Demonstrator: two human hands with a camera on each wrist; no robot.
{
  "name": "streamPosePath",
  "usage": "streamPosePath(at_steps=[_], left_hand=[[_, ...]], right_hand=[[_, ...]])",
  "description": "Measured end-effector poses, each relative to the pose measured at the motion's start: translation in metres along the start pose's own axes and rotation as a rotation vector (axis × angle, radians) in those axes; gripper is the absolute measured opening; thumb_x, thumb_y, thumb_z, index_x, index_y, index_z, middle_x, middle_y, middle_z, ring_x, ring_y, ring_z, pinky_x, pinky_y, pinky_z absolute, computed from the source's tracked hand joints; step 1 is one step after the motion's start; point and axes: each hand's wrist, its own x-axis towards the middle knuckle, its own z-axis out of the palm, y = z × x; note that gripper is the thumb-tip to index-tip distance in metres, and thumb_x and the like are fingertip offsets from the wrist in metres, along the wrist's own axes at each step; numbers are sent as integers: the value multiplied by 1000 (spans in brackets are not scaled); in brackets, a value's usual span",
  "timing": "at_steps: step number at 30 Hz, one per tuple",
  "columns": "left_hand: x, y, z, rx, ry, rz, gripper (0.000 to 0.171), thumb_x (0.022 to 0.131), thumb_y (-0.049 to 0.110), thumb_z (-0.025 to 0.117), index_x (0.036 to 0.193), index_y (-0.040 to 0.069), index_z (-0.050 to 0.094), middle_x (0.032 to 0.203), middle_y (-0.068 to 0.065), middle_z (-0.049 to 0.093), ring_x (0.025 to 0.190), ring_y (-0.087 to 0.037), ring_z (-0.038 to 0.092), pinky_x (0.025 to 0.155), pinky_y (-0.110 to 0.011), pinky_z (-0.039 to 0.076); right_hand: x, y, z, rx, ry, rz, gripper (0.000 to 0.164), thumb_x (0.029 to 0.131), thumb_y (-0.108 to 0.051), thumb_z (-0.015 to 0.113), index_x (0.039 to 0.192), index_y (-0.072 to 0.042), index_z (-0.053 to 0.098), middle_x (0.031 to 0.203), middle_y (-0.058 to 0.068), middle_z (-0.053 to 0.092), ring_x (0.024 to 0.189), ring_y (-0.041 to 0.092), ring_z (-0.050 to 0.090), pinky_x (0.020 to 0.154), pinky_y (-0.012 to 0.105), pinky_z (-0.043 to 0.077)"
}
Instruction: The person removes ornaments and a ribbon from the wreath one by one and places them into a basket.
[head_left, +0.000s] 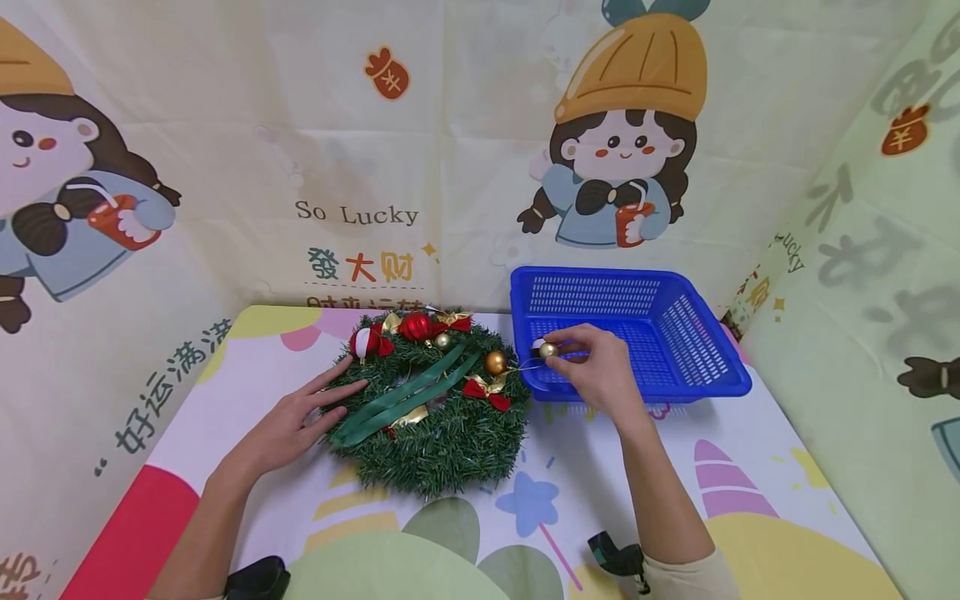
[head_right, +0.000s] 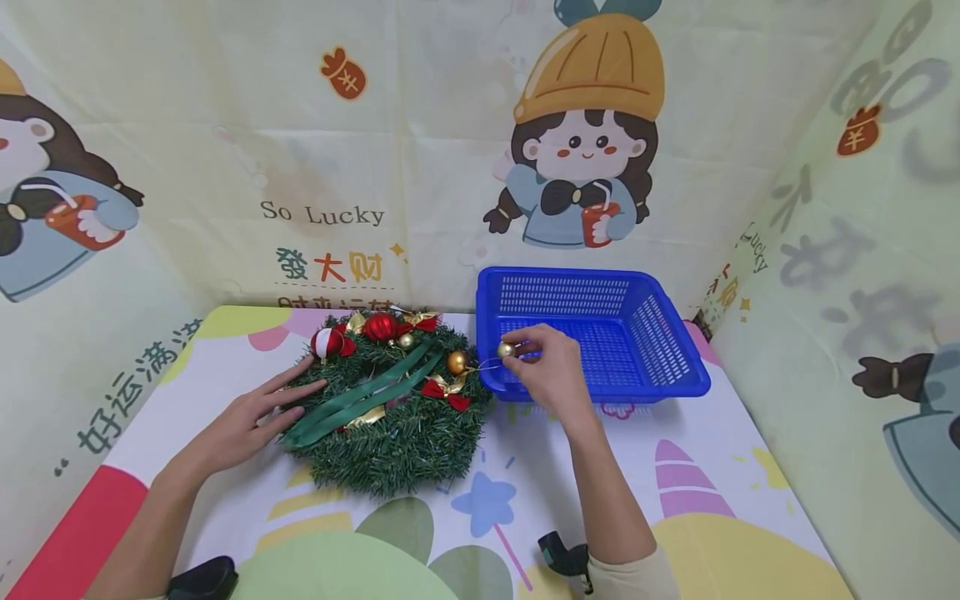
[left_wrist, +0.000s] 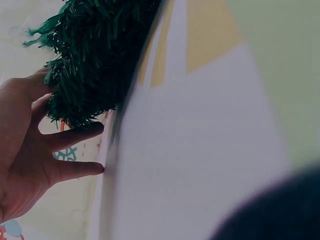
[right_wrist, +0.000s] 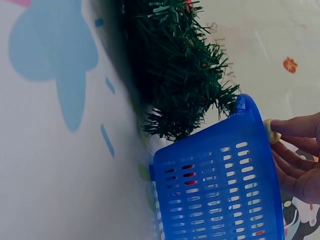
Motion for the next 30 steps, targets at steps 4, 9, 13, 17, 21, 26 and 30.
streamPosePath(at_steps=[4,9,13,17,21,26,30], left_hand=[[0,-1,0,-11,9,3,48,105,15,64,152,24,58,170,-10,33,139,-36,54,88,-37,48],[-1,-2,-1,-13,6,-9,48,105,16,64,152,25,57,170,-9,33,139,-36,55,88,-38,48],[-1,-2,-1,-7,6,-6,48,105,16,64,151,24,58,170,-9,33,141,-38,53,91,-35,47],[-1,-2,0,3,6,-3,47,105,16,64,151,23,59,170,-9,34,144,-40,50,96,-36,48],[-1,-3,0,5,7,1,47,105,16,64,151,24,59,170,-9,34,143,-40,51,96,-34,48],[-1,-3,0,10,7,5,47,105,16,64,150,23,59,170,-9,34,143,-39,52,95,-33,48],[-1,-3,0,11,6,5,47,105,16,64,151,23,59,170,-9,33,143,-39,51,96,-32,48]], right_hand=[[1,3,-1,-9,4,-4,26,90,-8,82,116,-12,79,117,12,76,99,31,78,84,45,62],[3,6,-2,-13,3,3,26,90,-8,82,116,-11,79,117,13,76,100,32,77,85,46,62],[5,9,-1,-24,-5,17,24,91,-11,81,115,-12,79,114,14,77,100,33,77,84,47,62],[5,12,1,-48,-14,35,23,92,-12,80,115,-13,79,111,14,78,99,34,78,82,47,62],[7,16,3,-86,-20,40,22,93,-13,80,115,-13,79,110,14,79,103,35,76,81,46,61],[8,19,6,-123,-31,64,19,93,-15,80,112,-13,80,112,14,78,108,35,74,79,44,60],[9,20,6,-138,-53,85,19,94,-15,79,113,-12,80,113,15,77,109,37,72,78,42,60]])
